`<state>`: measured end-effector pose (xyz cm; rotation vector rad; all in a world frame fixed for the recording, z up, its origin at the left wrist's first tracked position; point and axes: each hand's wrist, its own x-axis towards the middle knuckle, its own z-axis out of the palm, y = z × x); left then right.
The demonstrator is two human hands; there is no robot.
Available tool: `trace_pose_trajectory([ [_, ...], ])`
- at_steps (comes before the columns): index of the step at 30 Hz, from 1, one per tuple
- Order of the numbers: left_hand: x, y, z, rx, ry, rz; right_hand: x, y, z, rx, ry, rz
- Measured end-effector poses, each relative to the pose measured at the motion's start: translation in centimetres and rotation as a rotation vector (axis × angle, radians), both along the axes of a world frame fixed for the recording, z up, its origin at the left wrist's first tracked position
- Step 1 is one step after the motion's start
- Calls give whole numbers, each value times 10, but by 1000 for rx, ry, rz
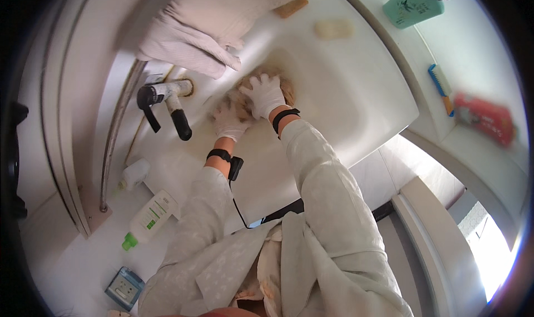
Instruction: The person repeatedly wets, scrubs, and rinses a single tan cloth in a white sink. They open and close the drain plug multiple times, squeeze the cloth under running water, and continue scrubbing by hand throughout the clip.
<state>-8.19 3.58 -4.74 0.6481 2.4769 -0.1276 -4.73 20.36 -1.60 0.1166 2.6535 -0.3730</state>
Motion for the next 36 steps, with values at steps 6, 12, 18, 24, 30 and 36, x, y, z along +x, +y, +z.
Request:
trace_pose_trajectory([
  [6, 27, -46, -4, 709, -188, 836, 28, 16, 18, -117, 94, -509],
  [12, 39, -16, -15, 1144, -645, 1123, 38, -44, -7, -673, 73, -651],
  [18, 29, -42, 3, 1461, -1260, 1458, 60, -58, 56, -1032, -6, -458],
  [24, 72, -52, 33, 1260, -1099, 1466, 61, -36, 65, -637, 7, -343],
  [30, 87, -87, 59, 962, -477, 1054, 70, 29, 40, -269, 155, -247],
  [36, 90, -83, 43, 254, 62, 88, 83, 22, 44, 39, -14, -80],
])
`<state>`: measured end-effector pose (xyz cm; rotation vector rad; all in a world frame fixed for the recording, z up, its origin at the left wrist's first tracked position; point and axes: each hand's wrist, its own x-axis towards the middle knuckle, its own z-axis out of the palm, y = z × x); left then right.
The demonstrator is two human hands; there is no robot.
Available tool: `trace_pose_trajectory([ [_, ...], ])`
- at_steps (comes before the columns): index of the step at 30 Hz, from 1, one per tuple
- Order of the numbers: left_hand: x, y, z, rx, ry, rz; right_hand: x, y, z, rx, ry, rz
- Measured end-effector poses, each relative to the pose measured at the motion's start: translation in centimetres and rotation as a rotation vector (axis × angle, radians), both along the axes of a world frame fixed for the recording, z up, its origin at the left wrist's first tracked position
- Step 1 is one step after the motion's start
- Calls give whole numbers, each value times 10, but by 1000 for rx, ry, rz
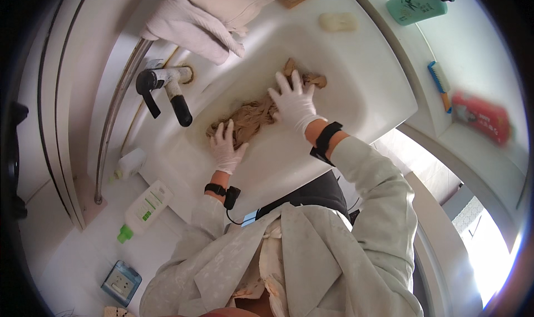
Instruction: The person repeatedly wets, scrubs, and rinses a single tan cloth in a white sink. They open and close the drain plug multiple times, squeeze the cloth under running water, and continue scrubbing by hand throughout the clip.
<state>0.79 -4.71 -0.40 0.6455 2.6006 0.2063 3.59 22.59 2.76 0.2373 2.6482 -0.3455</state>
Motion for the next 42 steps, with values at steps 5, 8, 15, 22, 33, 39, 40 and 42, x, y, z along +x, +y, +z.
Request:
trace_pose_trajectory([
  [5, -42, 33, -30, -344, 63, -266, -29, -9, -26, -83, -129, 109],
  [8, -62, 46, -45, -409, 146, -304, -59, -8, -47, -28, -51, 94],
  [15, -67, 56, -37, -358, 58, -186, -60, -9, -47, -72, 38, 40],
  [22, -46, -28, -34, -76, -46, 132, -24, 38, -25, -145, -42, -13],
  [33, -26, -3, 121, 1024, -687, 781, 19, -3, 23, -460, -30, -45],
  [39, -9, 31, 217, 1369, -703, 706, -2, -57, 32, -357, 264, -3],
  [40, -6, 32, 226, 1410, -686, 698, -11, -60, 30, -381, 288, 56],
  [42, -5, 25, 240, 1461, -613, 666, -23, -65, 26, -672, 96, 34],
])
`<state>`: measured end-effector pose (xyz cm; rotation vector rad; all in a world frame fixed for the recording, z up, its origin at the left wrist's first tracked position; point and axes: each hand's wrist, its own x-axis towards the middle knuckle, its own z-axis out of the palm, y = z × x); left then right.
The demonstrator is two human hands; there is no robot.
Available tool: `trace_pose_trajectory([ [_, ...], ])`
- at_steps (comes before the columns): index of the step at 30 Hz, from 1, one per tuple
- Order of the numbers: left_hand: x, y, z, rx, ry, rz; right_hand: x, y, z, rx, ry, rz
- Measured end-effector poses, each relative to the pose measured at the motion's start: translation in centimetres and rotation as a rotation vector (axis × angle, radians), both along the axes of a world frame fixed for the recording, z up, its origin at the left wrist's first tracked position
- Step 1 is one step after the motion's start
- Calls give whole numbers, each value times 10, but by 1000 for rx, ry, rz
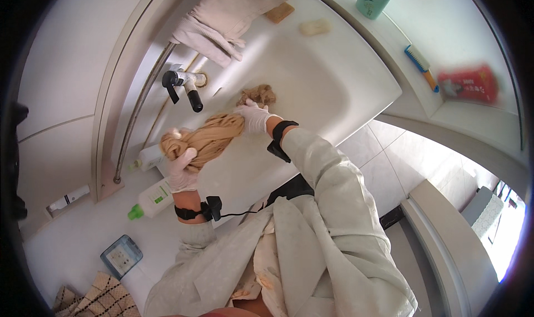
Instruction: The person repeatedly wets, scrubs, and rinses a single tan cloth in a white sink. They open and close the drain plug multiple times, squeeze the cloth under running water, and continue scrubbing by hand throughout the clip.
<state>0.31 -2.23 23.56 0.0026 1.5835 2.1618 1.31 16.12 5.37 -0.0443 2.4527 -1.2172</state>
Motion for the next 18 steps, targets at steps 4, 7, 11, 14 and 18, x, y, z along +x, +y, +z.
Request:
trace_pose_trajectory([
  [4, -8, -43, -5, -211, 48, 184, 7, 19, -5, -352, -47, -250],
  [7, -20, -79, -57, -579, 85, 203, 16, 34, 5, -553, -391, -480],
  [11, -15, -112, -153, -1016, -48, 80, 10, 13, 37, -550, -295, -489],
  [14, 8, -122, -212, -1079, 77, -31, 10, -23, 66, -331, 128, -386],
  [18, 26, -119, -256, -1476, 756, -325, 16, -57, 104, -524, 196, -293],
])
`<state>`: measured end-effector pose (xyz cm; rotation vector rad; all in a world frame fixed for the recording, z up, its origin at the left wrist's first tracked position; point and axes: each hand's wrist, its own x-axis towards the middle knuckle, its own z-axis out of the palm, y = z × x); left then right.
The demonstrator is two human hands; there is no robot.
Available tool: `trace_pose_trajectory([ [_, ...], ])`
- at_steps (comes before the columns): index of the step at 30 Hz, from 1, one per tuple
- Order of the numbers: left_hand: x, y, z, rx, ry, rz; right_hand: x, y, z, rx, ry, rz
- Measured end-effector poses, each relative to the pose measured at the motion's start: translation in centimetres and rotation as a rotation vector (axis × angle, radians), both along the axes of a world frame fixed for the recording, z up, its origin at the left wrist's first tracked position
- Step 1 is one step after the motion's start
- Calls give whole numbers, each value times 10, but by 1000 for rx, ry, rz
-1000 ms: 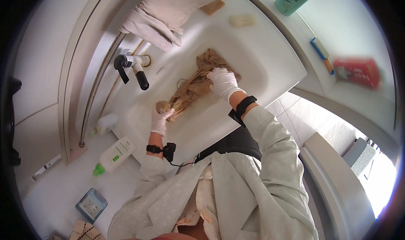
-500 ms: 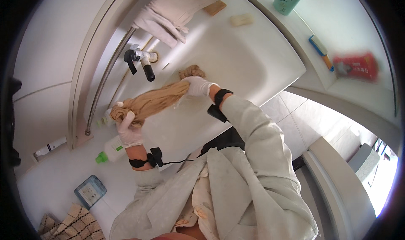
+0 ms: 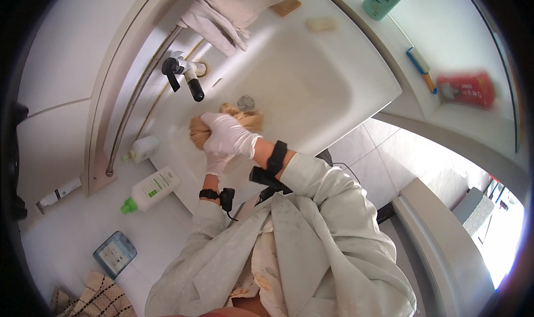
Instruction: The person repeatedly wets, scrubs, and rinses a single tan cloth in a white sink. They open and close the drain plug multiple times, squeeze the cloth under running water, and continue scrubbing by hand throughout the clip.
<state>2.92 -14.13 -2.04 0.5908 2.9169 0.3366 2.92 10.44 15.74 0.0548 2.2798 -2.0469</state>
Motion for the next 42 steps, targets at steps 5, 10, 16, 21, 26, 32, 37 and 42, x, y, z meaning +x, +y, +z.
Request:
trace_pose_trajectory([
  [5, 0, 20, 15, 327, -182, 173, 11, -25, 34, -240, -44, 79],
  [10, -33, 69, 58, 1183, -474, 563, 29, 3, 19, -578, -7, -38],
  [16, -29, 96, 100, 1940, -954, 827, 33, 46, -54, -903, -421, -433],
  [21, -7, 111, 96, 2265, -1442, 604, 32, 25, -92, -1642, -426, -459],
  [26, -10, 103, 83, 1723, -1031, 849, 34, 43, -94, -1746, -445, -451],
  [32, -19, 93, 114, 1046, -1153, 386, 36, 77, -79, -1382, -364, -320],
  [37, -38, 121, 114, 1598, -1677, 927, 36, 84, -74, -1031, -285, -63],
  [42, -29, 149, 96, 1308, -983, 959, 31, 74, -79, -1232, -557, -566],
])
